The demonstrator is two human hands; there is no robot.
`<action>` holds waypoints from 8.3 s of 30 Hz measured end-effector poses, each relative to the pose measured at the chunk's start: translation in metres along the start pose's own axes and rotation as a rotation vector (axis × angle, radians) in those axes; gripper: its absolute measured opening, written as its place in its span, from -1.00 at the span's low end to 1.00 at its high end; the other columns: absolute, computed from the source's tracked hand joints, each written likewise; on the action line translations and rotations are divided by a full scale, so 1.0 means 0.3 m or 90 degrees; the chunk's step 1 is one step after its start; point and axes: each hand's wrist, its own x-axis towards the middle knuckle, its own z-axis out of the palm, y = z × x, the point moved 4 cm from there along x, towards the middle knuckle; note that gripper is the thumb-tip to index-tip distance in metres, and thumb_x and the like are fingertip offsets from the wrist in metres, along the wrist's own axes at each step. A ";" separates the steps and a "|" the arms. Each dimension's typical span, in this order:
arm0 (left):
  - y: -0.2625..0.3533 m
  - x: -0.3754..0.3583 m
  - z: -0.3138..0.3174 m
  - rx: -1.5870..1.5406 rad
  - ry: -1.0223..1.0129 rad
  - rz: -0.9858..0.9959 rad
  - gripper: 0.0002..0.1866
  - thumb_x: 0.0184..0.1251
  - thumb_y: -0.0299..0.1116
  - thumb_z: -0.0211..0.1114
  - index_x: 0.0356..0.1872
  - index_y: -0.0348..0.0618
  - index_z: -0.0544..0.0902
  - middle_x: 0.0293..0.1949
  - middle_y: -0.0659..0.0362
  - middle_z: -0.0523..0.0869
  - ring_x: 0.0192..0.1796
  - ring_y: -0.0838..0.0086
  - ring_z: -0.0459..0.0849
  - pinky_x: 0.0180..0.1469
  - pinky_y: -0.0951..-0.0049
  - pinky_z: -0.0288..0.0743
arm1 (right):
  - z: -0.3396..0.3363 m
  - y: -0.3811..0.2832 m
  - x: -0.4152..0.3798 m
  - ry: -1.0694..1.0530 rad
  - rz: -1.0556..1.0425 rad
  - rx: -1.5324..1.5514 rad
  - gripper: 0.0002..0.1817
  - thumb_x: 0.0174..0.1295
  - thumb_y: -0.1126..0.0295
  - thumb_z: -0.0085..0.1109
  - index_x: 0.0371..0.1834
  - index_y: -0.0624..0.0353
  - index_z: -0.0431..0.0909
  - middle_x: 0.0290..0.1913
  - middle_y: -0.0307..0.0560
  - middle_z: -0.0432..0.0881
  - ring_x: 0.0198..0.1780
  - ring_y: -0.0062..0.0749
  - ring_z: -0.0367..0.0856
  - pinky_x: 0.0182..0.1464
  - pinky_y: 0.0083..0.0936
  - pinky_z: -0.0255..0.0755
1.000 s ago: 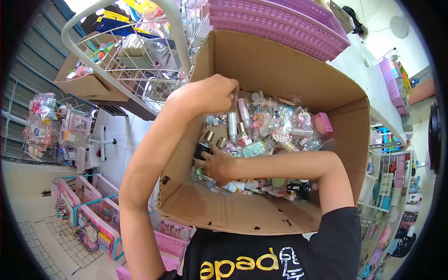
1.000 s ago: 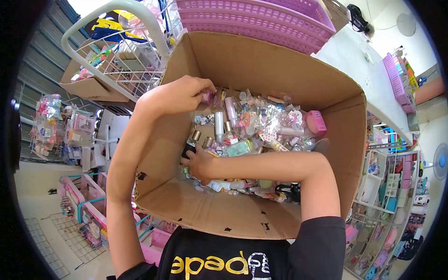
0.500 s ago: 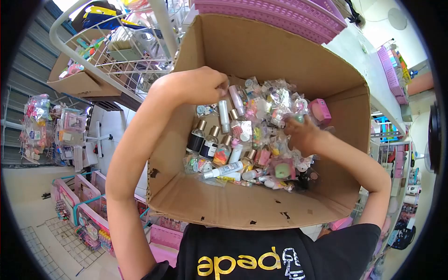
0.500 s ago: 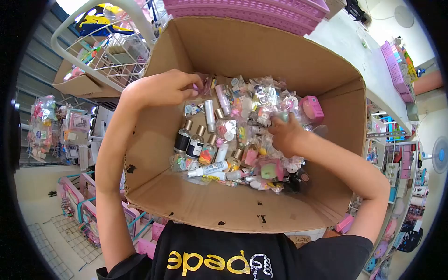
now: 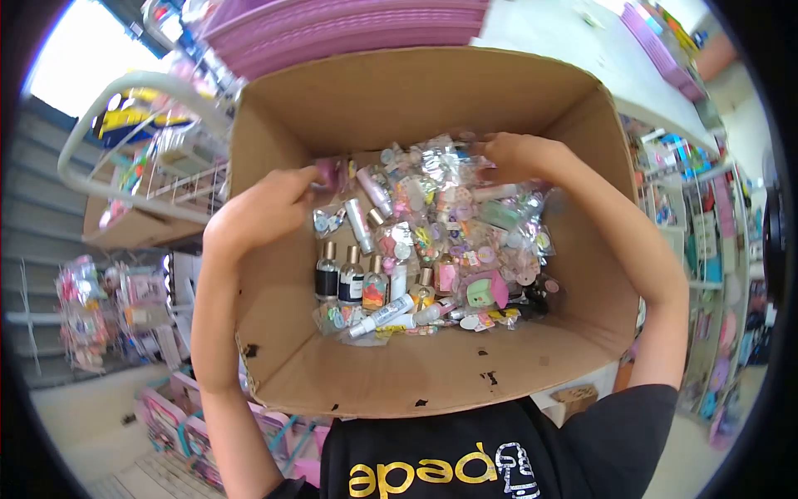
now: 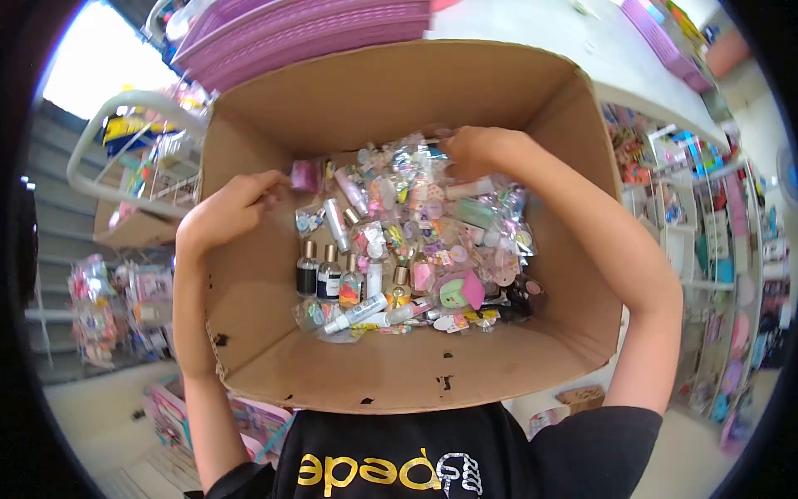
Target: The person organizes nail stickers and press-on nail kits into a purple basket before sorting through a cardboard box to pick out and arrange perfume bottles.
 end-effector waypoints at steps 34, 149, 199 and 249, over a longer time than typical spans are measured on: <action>0.066 -0.006 -0.020 0.137 0.088 -0.179 -0.75 0.15 -0.32 -0.01 -0.17 -0.19 0.45 -0.31 -0.07 0.59 -0.17 0.03 0.51 -0.13 0.13 0.33 | -0.101 -0.033 -0.050 0.192 0.088 -0.044 -0.71 -0.08 0.39 0.16 -0.22 0.14 0.56 -0.18 -0.03 0.56 -0.12 -0.15 0.55 -0.21 -0.21 0.48; 0.662 0.442 0.517 0.284 0.039 0.530 -0.76 -0.27 -0.36 0.24 -0.48 -0.20 0.51 -0.43 0.13 0.59 -0.35 0.31 0.58 -0.28 0.30 0.42 | -0.194 0.166 -0.070 0.082 0.120 0.047 -0.54 0.01 0.06 0.05 -0.06 0.06 0.49 -0.04 -0.01 0.50 0.01 -0.16 0.44 0.03 -0.35 0.31; 0.761 0.223 -0.163 0.263 0.598 0.236 -0.51 -0.10 -0.23 0.32 -0.08 -0.11 0.42 -0.46 0.22 0.51 -0.38 0.46 0.50 -0.13 0.38 0.22 | -0.221 0.280 -0.510 0.783 -0.301 0.382 -0.50 -0.18 0.22 0.33 -0.17 0.24 0.42 -0.31 0.04 0.56 -0.27 -0.32 0.54 -0.20 -0.51 0.36; 0.428 0.537 0.565 0.326 0.092 0.263 -0.63 -0.05 -0.26 0.18 -0.11 0.02 0.50 -0.05 0.17 0.46 -0.05 0.34 0.46 -0.09 0.10 0.22 | -0.143 0.240 -0.359 0.574 -0.369 0.268 -0.56 0.13 0.26 0.04 0.07 0.16 0.29 -0.37 0.01 0.58 -0.36 -0.17 0.56 -0.28 -0.45 0.40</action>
